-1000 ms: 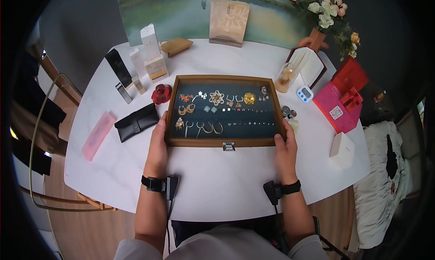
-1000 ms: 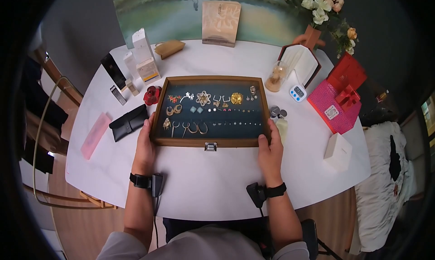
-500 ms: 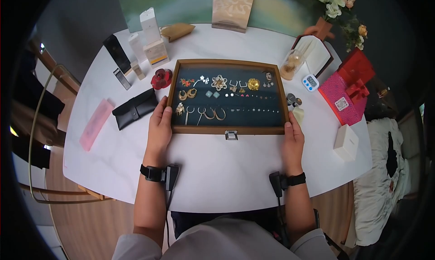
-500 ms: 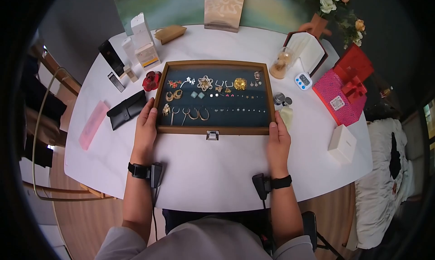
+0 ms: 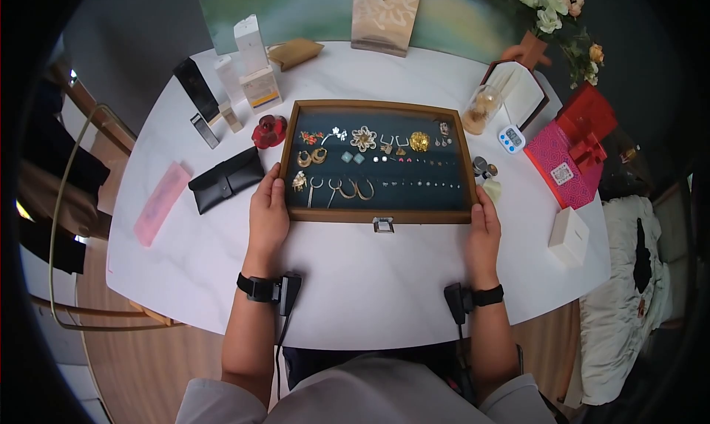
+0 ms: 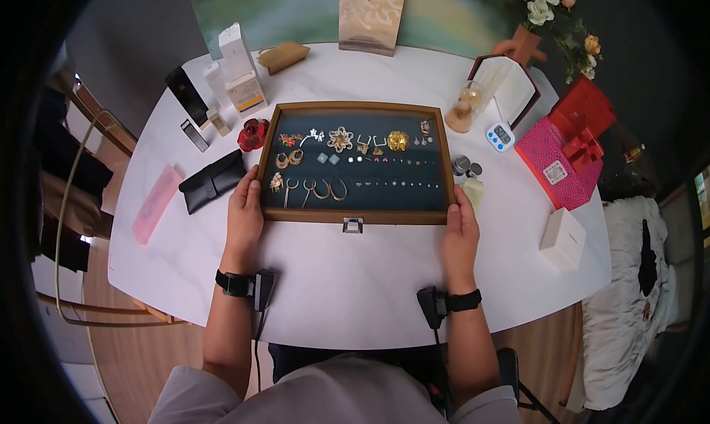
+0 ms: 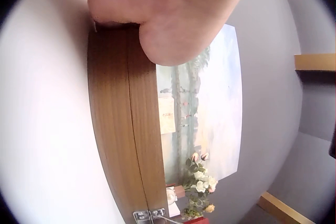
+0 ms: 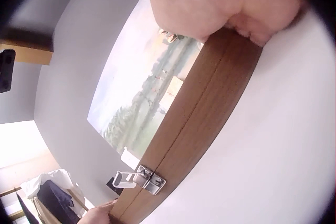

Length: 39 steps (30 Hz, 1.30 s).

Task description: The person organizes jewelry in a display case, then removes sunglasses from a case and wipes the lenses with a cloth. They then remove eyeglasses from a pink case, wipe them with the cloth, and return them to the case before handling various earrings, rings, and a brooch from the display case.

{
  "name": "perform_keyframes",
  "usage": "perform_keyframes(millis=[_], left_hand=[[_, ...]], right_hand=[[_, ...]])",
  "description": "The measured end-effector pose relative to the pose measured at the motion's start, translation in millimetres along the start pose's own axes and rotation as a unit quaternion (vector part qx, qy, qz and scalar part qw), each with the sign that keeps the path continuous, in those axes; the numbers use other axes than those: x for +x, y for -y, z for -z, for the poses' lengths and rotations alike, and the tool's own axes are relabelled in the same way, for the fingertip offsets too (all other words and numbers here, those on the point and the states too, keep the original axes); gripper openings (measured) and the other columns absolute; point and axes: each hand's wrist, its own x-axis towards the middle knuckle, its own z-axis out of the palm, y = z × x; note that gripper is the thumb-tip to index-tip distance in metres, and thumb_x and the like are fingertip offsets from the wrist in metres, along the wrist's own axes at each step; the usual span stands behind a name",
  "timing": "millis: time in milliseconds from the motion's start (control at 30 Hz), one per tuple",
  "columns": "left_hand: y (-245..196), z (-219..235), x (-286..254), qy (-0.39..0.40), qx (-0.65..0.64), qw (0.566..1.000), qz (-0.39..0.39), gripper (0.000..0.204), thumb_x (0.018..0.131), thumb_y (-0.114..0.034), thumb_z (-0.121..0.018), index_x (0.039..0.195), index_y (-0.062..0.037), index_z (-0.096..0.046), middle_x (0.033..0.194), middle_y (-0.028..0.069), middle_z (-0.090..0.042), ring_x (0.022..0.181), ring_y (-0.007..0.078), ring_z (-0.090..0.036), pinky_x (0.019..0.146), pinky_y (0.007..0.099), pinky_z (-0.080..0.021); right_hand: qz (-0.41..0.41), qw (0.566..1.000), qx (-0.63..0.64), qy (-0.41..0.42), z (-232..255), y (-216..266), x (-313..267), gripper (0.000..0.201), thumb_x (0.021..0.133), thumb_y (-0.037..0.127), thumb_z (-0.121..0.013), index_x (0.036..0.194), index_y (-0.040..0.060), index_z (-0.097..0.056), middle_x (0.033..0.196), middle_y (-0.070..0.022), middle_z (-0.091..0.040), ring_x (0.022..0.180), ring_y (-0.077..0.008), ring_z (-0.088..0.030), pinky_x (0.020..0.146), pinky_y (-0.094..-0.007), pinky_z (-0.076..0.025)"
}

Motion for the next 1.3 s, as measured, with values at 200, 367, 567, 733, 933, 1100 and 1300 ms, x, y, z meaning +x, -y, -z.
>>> perform_keyframes(millis=[200, 367, 567, 733, 933, 1100, 1300], left_hand=[[-2, 1, -2, 0.002, 0.009, 1.0, -0.003, 0.043, 0.106, -0.021, -0.042, 0.14, 0.0054, -0.049, 0.132, 0.0204, -0.061, 0.123, 0.0239, -0.058, 0.105, 0.0303, -0.041], [-22, -3, -17, -0.03, 0.123, 0.99, -0.067, 0.059, 0.098, -0.032, -0.061, 0.139, 0.0075, -0.049, 0.14, 0.0287, -0.052, 0.135, 0.0397, -0.047, 0.113, 0.0447, -0.033], [-71, -43, -61, 0.057, 0.347, 0.924, -0.15, 0.115, 0.069, -0.059, -0.082, 0.15, 0.0051, -0.03, 0.157, 0.034, -0.022, 0.147, 0.0503, -0.016, 0.117, 0.0616, -0.012], [-80, -55, -64, 0.044, 0.389, 0.918, -0.061, 0.135, 0.058, -0.059, -0.088, 0.153, 0.0058, -0.017, 0.157, 0.0379, -0.013, 0.148, 0.0509, -0.007, 0.118, 0.0603, -0.009], [-77, -54, -65, 0.052, 0.384, 0.92, -0.06, 0.14, 0.056, -0.056, -0.091, 0.154, 0.0058, -0.013, 0.157, 0.0368, -0.012, 0.149, 0.0496, -0.005, 0.119, 0.0581, -0.006], [-77, -58, -68, 0.046, 0.384, 0.92, -0.063, 0.14, 0.054, -0.051, -0.093, 0.154, 0.0056, -0.012, 0.158, 0.0355, -0.01, 0.149, 0.0493, -0.004, 0.119, 0.0578, -0.006], [-74, -66, -69, 0.018, 0.406, 0.911, -0.075, 0.139, 0.053, -0.04, -0.096, 0.154, 0.0049, -0.011, 0.157, 0.0366, -0.009, 0.148, 0.0503, -0.006, 0.119, 0.058, -0.008]], right_hand=[[0.001, 1.0, -0.012, 0.004, 2, -2, -1, 0.04, 0.105, 0.014, -0.042, 0.141, -0.0009, -0.05, 0.138, -0.0124, -0.058, 0.129, -0.0194, -0.052, 0.11, -0.0295, -0.036], [0.001, 1.0, 0.003, 0.001, 2, -2, -1, 0.04, 0.105, 0.014, -0.041, 0.141, -0.001, -0.049, 0.138, -0.0123, -0.058, 0.129, -0.0194, -0.051, 0.11, -0.0298, -0.035], [-0.013, 1.0, 0.011, 0.007, 3, 2, -3, 0.04, 0.105, 0.014, -0.042, 0.141, -0.0011, -0.05, 0.137, -0.012, -0.058, 0.127, -0.0183, -0.052, 0.109, -0.0289, -0.036], [-0.007, 1.0, 0.027, 0.007, 5, -4, -1, 0.04, 0.105, 0.015, -0.044, 0.141, -0.0008, -0.05, 0.135, -0.0124, -0.059, 0.123, -0.0171, -0.054, 0.106, -0.0286, -0.038], [-0.009, 1.0, 0.009, 0.013, 6, 0, -2, 0.04, 0.105, 0.015, -0.045, 0.141, -0.0006, -0.05, 0.134, -0.0127, -0.06, 0.122, -0.0176, -0.055, 0.105, -0.028, -0.039], [-0.006, 1.0, 0.013, 0.015, 7, 1, -2, 0.04, 0.105, 0.015, -0.044, 0.141, -0.0005, -0.05, 0.135, -0.0132, -0.059, 0.123, -0.0186, -0.055, 0.105, -0.028, -0.039], [-0.003, 1.0, 0.003, 0.016, 8, 0, -2, 0.04, 0.105, 0.015, -0.044, 0.141, -0.0011, -0.049, 0.135, -0.0137, -0.059, 0.124, -0.0191, -0.054, 0.106, -0.0283, -0.039]])
